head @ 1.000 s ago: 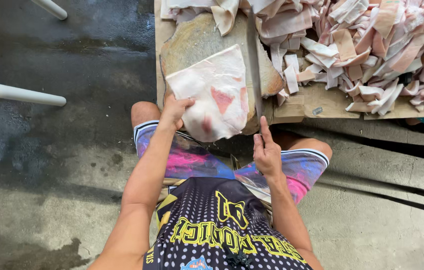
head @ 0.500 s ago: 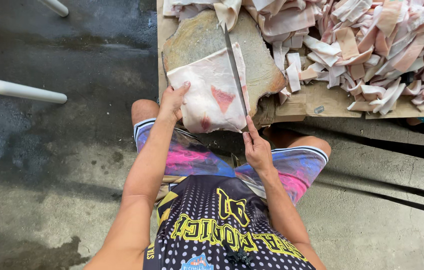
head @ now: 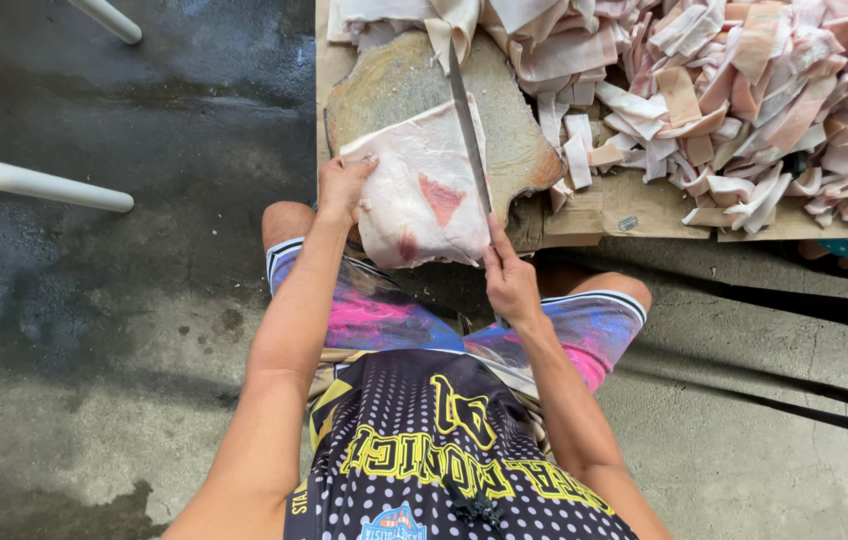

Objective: The person slices sheets of raw animal skin into strips using a large knife on a wooden block.

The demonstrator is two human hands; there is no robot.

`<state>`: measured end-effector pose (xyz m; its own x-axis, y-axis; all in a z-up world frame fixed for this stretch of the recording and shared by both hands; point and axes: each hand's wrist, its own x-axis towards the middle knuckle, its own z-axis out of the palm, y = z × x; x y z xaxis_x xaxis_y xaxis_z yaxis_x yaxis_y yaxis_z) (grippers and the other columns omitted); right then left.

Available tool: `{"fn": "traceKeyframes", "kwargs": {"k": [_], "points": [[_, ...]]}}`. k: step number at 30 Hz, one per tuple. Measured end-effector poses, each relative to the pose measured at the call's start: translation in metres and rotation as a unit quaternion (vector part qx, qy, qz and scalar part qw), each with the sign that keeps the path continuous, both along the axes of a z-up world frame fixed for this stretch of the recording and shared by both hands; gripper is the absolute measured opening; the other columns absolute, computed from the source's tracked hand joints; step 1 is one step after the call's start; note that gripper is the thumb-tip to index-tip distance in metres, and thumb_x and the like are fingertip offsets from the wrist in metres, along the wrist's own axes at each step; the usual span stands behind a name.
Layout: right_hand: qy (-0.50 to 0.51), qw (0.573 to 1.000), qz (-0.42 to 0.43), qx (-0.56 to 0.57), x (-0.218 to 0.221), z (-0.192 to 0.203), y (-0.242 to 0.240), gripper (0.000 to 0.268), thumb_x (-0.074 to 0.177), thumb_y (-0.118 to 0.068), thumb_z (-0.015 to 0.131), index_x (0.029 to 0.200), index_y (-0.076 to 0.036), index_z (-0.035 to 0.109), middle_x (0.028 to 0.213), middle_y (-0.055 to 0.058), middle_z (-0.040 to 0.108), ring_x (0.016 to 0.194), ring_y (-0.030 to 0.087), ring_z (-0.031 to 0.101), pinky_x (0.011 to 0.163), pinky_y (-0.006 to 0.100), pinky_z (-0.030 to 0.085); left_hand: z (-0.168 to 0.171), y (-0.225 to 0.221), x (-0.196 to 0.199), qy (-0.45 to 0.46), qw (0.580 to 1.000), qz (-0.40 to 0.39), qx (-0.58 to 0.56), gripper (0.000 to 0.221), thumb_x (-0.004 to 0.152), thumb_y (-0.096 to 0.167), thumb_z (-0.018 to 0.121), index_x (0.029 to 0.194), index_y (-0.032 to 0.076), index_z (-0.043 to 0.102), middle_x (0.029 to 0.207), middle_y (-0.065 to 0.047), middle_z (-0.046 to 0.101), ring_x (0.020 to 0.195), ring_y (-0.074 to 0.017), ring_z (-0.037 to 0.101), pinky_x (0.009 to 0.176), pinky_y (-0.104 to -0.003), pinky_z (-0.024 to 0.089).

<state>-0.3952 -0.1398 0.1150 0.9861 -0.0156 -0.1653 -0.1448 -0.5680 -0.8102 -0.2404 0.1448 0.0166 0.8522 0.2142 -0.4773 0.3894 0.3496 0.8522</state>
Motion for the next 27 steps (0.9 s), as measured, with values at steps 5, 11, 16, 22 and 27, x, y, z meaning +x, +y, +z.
{"fn": "traceKeyframes", "kwargs": {"k": [5,11,16,22,27], "points": [[-0.162,0.97,0.056,0.171,-0.019,0.086,-0.03,0.061,0.114,-0.012,0.046,0.166,-0.033,0.021,0.069,-0.002,0.054,0.054,0.007,0.049,0.05,0.025,0.049,-0.017,-0.004,-0.009,-0.024,1.0,0.016,0.004,0.022,0.084,0.005,0.081,0.105,-0.002,0.076,0.096,-0.008,0.078,0.078,-0.0148,0.071,0.064,-0.03,0.057],[-0.418,0.874,0.048,0.243,-0.022,0.073,-0.028,0.058,0.115,-0.019,0.043,0.168,-0.034,0.024,0.084,0.01,0.054,0.065,0.013,0.053,0.054,0.024,0.05,-0.019,0.0,0.001,-0.007,0.999,0.029,0.028,0.019,0.085,0.005,0.079,0.102,0.0,0.076,0.092,-0.005,0.076,0.074,-0.013,0.066,0.057,-0.032,0.051],[-0.115,0.989,0.024,-0.094,-0.018,-0.031,-0.008,0.05,0.107,-0.022,0.055,0.155,-0.033,0.045,0.079,0.022,0.068,0.069,0.037,0.066,0.064,0.046,0.053,-0.037,0.002,-0.013,-0.089,0.996,0.011,0.014,0.019,0.087,0.001,0.079,0.105,-0.002,0.077,0.097,-0.006,0.077,0.082,-0.0126,0.069,0.073,-0.028,0.056],[-0.037,0.997,0.027,-0.06,-0.021,-0.042,-0.024,0.058,0.106,-0.023,0.054,0.16,-0.031,0.036,0.078,0.024,0.066,0.066,0.041,0.066,0.062,0.047,0.052,-0.04,0.01,-0.013,-0.079,0.996,0.045,-0.023,0.022,0.086,-0.002,0.077,0.109,-0.003,0.074,0.1,-0.007,0.077,0.085,-0.0146,0.071,0.076,-0.029,0.058],[0.013,1.0,-0.004,-0.023,-0.021,-0.007,-0.022,0.057,0.105,-0.021,0.056,0.159,-0.03,0.04,0.064,0.02,0.059,0.054,0.031,0.059,0.06,0.041,0.052,-0.033,0.011,-0.016,-0.087,0.995,0.038,0.002,0.023,0.087,-0.003,0.077,0.111,-0.004,0.074,0.101,-0.007,0.077,0.085,-0.0134,0.07,0.076,-0.027,0.057]]}}
